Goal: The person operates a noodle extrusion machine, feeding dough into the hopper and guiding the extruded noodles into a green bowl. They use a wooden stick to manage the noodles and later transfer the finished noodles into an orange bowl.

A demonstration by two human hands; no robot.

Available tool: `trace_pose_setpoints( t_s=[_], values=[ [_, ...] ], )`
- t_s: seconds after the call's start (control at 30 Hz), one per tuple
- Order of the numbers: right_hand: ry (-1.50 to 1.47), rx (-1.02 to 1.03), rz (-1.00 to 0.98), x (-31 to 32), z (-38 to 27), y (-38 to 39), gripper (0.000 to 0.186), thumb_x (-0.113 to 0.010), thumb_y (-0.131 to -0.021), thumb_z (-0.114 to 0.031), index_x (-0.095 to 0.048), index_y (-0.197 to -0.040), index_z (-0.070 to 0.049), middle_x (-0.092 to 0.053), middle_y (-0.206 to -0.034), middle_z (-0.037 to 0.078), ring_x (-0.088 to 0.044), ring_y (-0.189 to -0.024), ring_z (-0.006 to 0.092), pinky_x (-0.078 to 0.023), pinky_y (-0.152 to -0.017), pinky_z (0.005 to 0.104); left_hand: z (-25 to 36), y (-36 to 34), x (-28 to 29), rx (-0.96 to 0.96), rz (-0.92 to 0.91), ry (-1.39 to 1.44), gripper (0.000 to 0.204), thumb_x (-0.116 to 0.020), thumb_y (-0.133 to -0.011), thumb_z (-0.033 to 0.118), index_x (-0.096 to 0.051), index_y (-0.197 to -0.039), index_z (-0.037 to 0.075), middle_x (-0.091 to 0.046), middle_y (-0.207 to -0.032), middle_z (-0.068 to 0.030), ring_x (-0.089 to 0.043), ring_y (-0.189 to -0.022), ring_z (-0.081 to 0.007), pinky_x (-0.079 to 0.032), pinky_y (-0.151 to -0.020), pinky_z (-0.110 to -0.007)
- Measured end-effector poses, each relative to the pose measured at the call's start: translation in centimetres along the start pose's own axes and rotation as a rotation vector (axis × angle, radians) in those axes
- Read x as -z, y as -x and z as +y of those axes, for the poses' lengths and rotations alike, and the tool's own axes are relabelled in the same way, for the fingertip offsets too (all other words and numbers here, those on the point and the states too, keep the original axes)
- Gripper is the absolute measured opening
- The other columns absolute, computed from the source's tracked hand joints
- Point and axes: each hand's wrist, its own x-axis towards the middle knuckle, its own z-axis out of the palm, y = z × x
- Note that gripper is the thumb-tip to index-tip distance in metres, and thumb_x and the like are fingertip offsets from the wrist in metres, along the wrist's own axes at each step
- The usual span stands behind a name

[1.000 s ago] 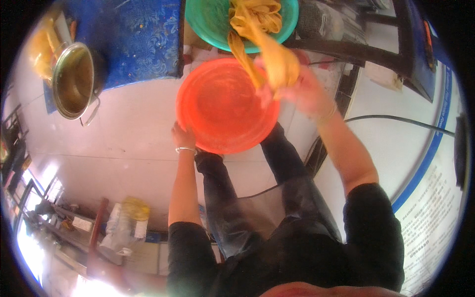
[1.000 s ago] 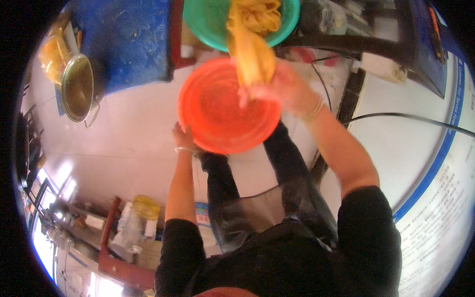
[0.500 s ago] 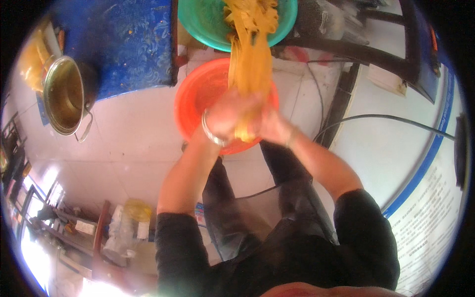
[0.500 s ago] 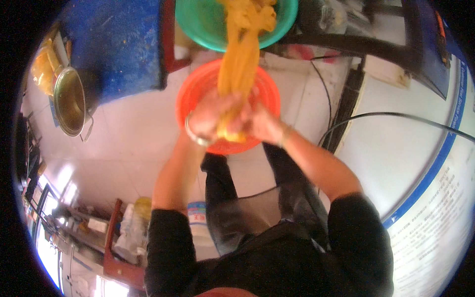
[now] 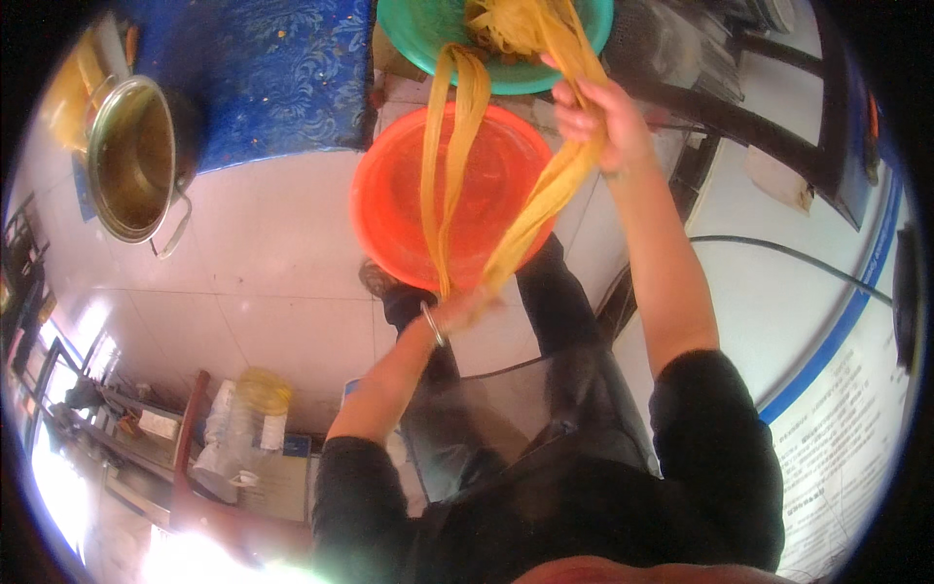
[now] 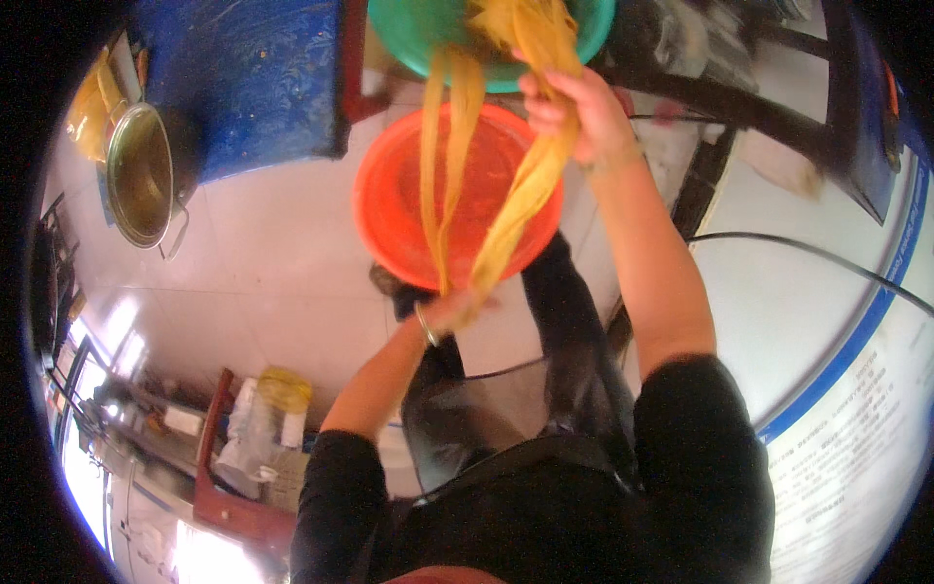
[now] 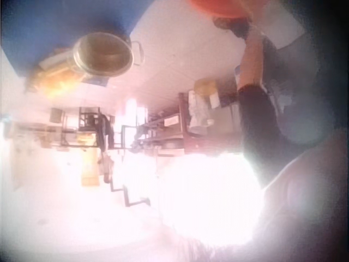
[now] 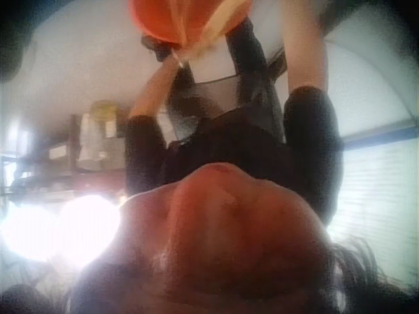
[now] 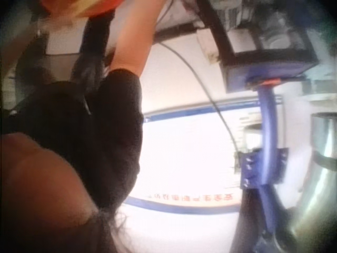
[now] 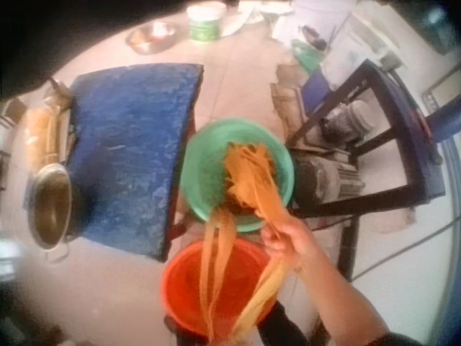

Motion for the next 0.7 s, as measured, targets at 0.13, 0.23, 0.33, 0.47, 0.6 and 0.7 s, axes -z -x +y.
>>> trace_pose_setpoints(
  t_s=[0.13,0.23,0.33,0.47,0.6,0.7],
  values=[
    [0.216,-0.036,0.129,-3.2,1.9,4.2,0.046,-0.049,-0.093,-0.014,-0.042,-0.137,0.0,-0.055,-0.081,0.005,-0.044,-0.055,0.0082,-0.034,-0.048,0.0206,-0.3,-10.7,7.8,-0.369,0.874,-0.414,0.059,-0.052,-0.095,0.036,-0.038,-0.137,-0.003,-0.039,-0.142,-0.0223,-0.037,-0.132,-0.0354,-0.027,-0.112,-0.042],
    [0.245,-0.045,0.176,-3.0,4.4,5.9,0.05,-0.051,-0.092,-0.015,-0.04,-0.139,0.0,-0.055,-0.079,0.006,-0.045,-0.054,0.0102,-0.035,-0.048,0.0232,9.6,-14.6,10.8,-0.236,1.107,-0.703,0.074,-0.06,-0.088,0.043,-0.036,-0.137,-0.008,-0.039,-0.142,-0.0237,-0.036,-0.131,-0.0407,-0.026,-0.112,-0.045],
    [0.178,-0.043,0.121,-2.6,5.8,6.5,0.055,-0.054,-0.091,-0.016,-0.036,-0.14,0.001,-0.056,-0.079,0.008,-0.047,-0.054,0.0123,-0.035,-0.048,0.025,16.6,-18.6,10.9,-0.148,1.266,-1.048,0.089,-0.059,-0.081,0.06,-0.038,-0.137,-0.007,-0.041,-0.141,-0.0225,-0.035,-0.133,-0.0376,-0.019,-0.112,-0.054],
    [0.05,0.062,0.128,-2.5,5.1,6.0,0.054,-0.058,-0.09,-0.015,-0.04,-0.137,0.003,-0.059,-0.083,0.01,-0.051,-0.058,0.0139,-0.04,-0.05,0.0252,19.9,-22.0,10.4,0.283,0.998,-0.925,0.087,-0.053,-0.081,0.066,-0.044,-0.135,-0.001,-0.042,-0.142,-0.0176,-0.03,-0.135,-0.0339,-0.01,-0.11,-0.065],
    [0.06,0.02,0.12,-1.8,5.2,5.9,0.05,-0.059,-0.089,-0.013,-0.043,-0.134,0.003,-0.061,-0.086,0.011,-0.053,-0.06,0.0145,-0.043,-0.051,0.026,18.8,-23.5,8.1,0.187,1.021,-1.152,0.066,-0.053,-0.085,0.057,-0.054,-0.128,0.007,-0.05,-0.135,-0.0113,-0.03,-0.135,-0.0324,-0.008,-0.107,-0.071],
    [0.048,0.02,0.129,-2.0,5.5,5.4,0.049,-0.059,-0.088,-0.012,-0.044,-0.133,0.003,-0.061,-0.086,0.011,-0.055,-0.061,0.0151,-0.044,-0.052,0.0266,17.3,-23.6,8.1,-0.045,1.102,-1.166,0.05,-0.059,-0.084,0.045,-0.061,-0.119,0.009,-0.056,-0.126,-0.0101,-0.035,-0.131,-0.0306,-0.012,-0.106,-0.07]
  ],
)
